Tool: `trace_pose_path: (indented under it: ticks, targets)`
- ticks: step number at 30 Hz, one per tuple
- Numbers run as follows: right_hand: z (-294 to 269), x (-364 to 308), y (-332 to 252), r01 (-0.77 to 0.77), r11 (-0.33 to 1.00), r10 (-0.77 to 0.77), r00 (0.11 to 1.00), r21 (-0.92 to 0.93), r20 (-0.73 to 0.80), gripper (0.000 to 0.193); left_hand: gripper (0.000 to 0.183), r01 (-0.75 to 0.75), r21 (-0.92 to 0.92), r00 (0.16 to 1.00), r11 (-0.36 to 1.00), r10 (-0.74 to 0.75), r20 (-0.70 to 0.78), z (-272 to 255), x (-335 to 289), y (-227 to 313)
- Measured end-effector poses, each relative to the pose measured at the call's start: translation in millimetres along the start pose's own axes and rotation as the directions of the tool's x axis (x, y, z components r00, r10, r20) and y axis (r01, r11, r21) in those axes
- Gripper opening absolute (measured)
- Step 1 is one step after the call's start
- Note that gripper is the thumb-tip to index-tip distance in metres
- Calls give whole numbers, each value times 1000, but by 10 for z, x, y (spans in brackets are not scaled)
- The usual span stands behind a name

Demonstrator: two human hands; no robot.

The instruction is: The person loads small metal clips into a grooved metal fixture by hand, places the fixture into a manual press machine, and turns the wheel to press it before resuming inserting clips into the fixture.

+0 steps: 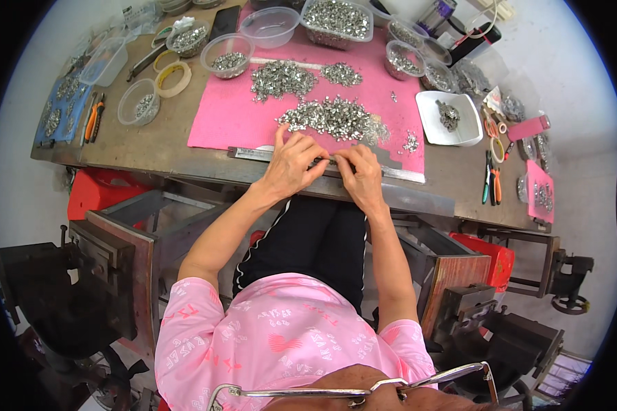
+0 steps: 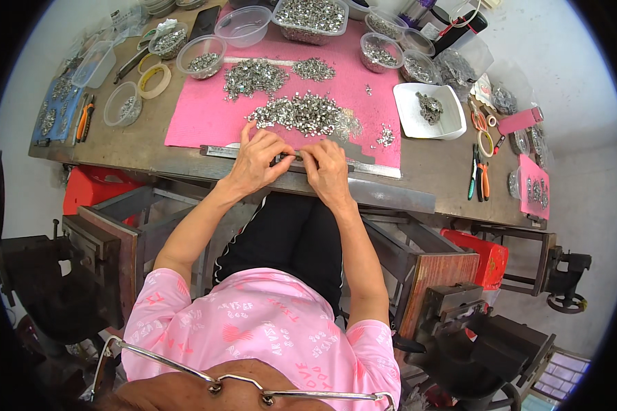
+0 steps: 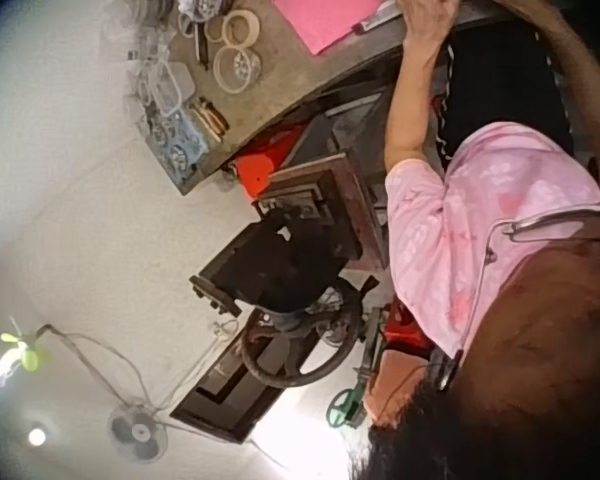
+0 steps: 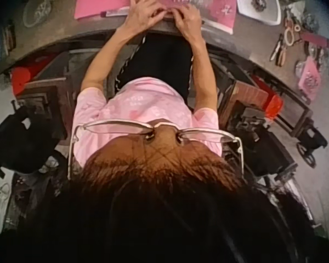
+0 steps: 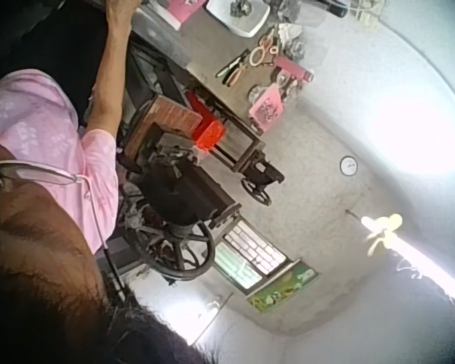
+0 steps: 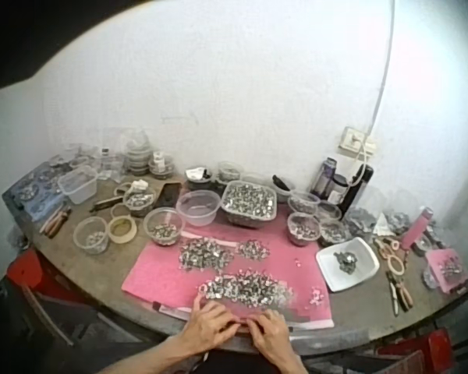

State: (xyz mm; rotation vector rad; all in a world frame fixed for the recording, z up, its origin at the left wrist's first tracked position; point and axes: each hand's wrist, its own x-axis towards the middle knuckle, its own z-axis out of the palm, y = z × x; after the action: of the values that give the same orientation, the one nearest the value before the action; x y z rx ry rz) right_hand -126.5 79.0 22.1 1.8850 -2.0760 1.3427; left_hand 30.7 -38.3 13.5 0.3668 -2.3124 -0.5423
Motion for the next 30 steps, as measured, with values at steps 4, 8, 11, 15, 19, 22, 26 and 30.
trace_pose_path:
  ticks: [4,8,11,15,19,22,26,30]
  targets:
    - [82,189,138,-95,994,95,995,-60,-13,9,9,67,9,998,998,-67,-6,37,1,45]
    - [178,286,254,-111,977,117,993,-179,21,13,9,60,1,998,998,-60,-18,66,-9,95]
    - [166,292,269,-65,972,74,997,-226,34,13,10,60,3,998,998,-60,-14,79,-12,85]
    - [115,235,260,-65,982,70,997,-175,24,11,11,69,17,997,997,-69,-26,99,-26,87]
    - [67,218,260,-176,983,179,983,-57,46,9,10,92,-13,995,996,-92,-26,108,-12,92]
    - [93,232,216,-110,986,117,992,-126,50,8,12,129,24,992,991,-128,-18,116,60,60]
    - [127,255,199,-17,976,29,998,-216,51,7,28,108,102,993,989,-111,27,163,232,-48]
    - [-12,169,71,-30,990,41,996,-136,81,5,37,47,187,967,981,-91,236,95,196,-116]
